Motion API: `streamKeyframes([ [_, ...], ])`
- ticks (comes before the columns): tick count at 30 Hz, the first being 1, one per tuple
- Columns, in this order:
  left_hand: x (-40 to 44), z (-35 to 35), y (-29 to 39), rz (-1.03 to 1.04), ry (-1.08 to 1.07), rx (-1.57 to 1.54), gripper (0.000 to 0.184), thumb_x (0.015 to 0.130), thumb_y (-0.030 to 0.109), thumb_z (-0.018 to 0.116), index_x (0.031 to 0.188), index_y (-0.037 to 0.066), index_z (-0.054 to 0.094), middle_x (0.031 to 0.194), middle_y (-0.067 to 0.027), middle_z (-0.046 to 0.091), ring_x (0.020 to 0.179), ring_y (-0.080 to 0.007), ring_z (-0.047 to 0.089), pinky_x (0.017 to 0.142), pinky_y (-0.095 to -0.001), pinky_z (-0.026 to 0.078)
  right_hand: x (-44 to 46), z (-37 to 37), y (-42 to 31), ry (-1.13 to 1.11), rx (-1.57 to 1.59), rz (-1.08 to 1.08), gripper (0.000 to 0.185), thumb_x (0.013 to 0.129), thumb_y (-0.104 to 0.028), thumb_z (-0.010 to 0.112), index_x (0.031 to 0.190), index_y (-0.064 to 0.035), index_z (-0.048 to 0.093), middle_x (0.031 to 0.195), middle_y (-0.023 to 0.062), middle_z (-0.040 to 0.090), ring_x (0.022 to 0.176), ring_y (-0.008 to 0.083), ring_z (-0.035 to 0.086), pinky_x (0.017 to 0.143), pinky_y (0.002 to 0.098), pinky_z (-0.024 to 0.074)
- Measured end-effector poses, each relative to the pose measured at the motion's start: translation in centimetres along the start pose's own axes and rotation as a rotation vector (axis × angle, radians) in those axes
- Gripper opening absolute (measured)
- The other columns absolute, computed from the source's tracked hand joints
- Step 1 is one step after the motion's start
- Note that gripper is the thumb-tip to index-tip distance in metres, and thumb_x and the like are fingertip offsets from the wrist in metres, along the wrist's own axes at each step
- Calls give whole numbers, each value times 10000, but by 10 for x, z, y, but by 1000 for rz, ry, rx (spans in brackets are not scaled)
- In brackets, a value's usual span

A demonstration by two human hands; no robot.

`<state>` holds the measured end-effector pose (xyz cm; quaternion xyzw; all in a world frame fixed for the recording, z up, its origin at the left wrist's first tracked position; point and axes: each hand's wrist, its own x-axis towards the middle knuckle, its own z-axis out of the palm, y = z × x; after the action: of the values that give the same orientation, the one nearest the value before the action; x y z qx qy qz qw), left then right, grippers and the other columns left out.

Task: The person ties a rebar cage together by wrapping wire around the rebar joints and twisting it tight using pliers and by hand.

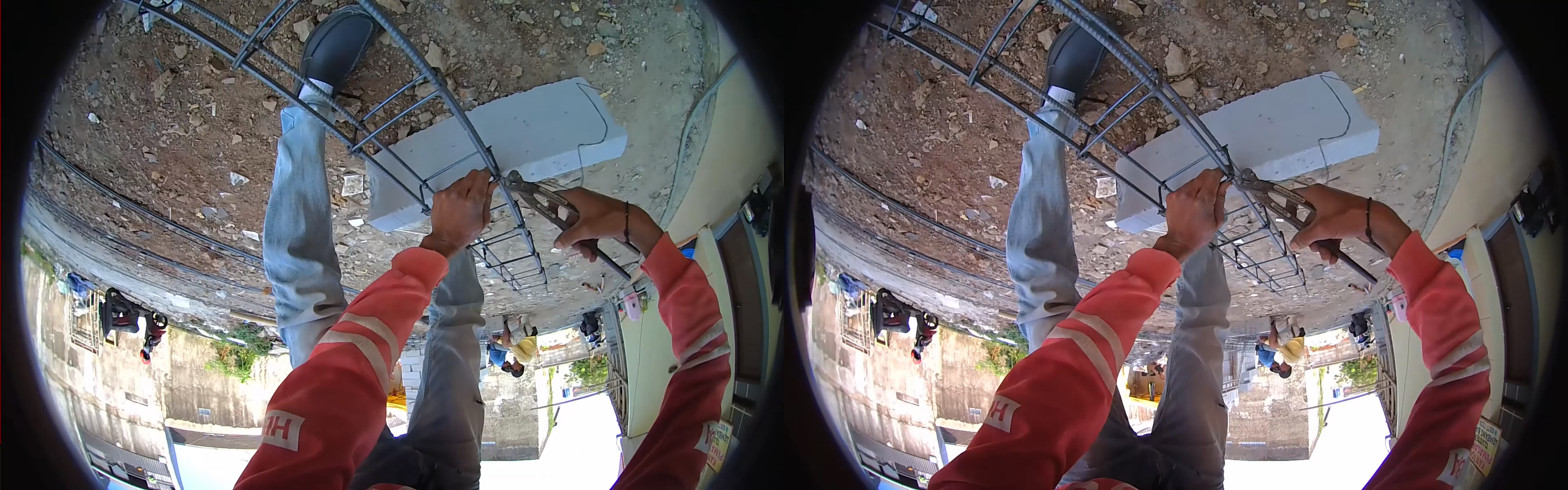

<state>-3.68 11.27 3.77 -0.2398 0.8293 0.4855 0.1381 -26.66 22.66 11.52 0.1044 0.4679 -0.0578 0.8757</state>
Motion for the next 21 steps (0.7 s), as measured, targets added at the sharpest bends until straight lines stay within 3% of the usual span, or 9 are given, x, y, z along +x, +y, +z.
streamKeyframes([
  [1,-2,0,1,-22,-6,-5,162,914,191,626,1003,60,593,783,-58,596,615,-240,634,505,-377,516,3,2,7,58,-123,-19,626,771,-80,734,1291,37,406,630,97,596,492,189,600,450,336,480],
  [2,-3,0,1,-29,-5,-13,162,914,191,626,1003,60,593,783,-58,596,615,-240,634,505,-377,516,6,6,22,241,-597,-96,663,757,-55,708,1336,15,395,787,137,626,668,241,636,596,385,517],
  [3,-1,-1,2,-46,0,-34,149,907,191,632,982,66,597,789,-61,624,608,-261,636,501,-379,508,5,15,34,239,-600,-84,663,757,-55,708,1336,15,395,787,137,626,668,241,636,596,385,517],
  [5,-1,-1,6,-64,8,-62,138,901,190,637,961,71,601,795,-65,652,601,-283,638,498,-381,500,-1,30,49,833,-1239,-238,594,760,-37,640,1318,-25,439,1004,159,625,883,290,628,778,428,501],
  [6,-1,-1,6,-68,9,-60,142,900,198,638,960,73,605,795,-64,653,597,-280,638,497,-380,499,-3,28,42,782,-1204,-52,632,778,-24,594,1387,-58,425,1142,142,564,1026,271,568,892,428,453],
  [7,1,-2,5,-74,11,-55,146,899,205,638,958,75,609,795,-63,653,593,-277,637,496,-380,499,-4,28,42,783,-1212,-55,632,778,-24,594,1387,-58,425,1142,142,564,1026,271,568,892,428,453],
  [9,2,-2,5,-75,22,-53,149,900,211,639,958,75,612,797,-61,653,588,-275,636,497,-379,499,-1,29,43,1012,-1396,-181,584,801,-35,574,1373,-47,452,1136,134,557,1043,281,557,927,448,434],
  [12,-1,1,3,-79,20,-63,153,903,216,640,959,76,616,803,-59,653,587,-273,635,502,-379,499,0,28,37,960,-1363,-128,577,807,-46,571,1374,-37,464,1168,130,538,1073,287,539,955,457,416],
  [21,-1,-1,4,-75,12,-88,164,906,217,635,981,71,621,822,-63,652,602,-282,635,515,-385,504,-4,40,24,861,-1184,-21,426,804,-62,562,1226,-9,573,1044,133,609,981,281,597,908,449,439],
])
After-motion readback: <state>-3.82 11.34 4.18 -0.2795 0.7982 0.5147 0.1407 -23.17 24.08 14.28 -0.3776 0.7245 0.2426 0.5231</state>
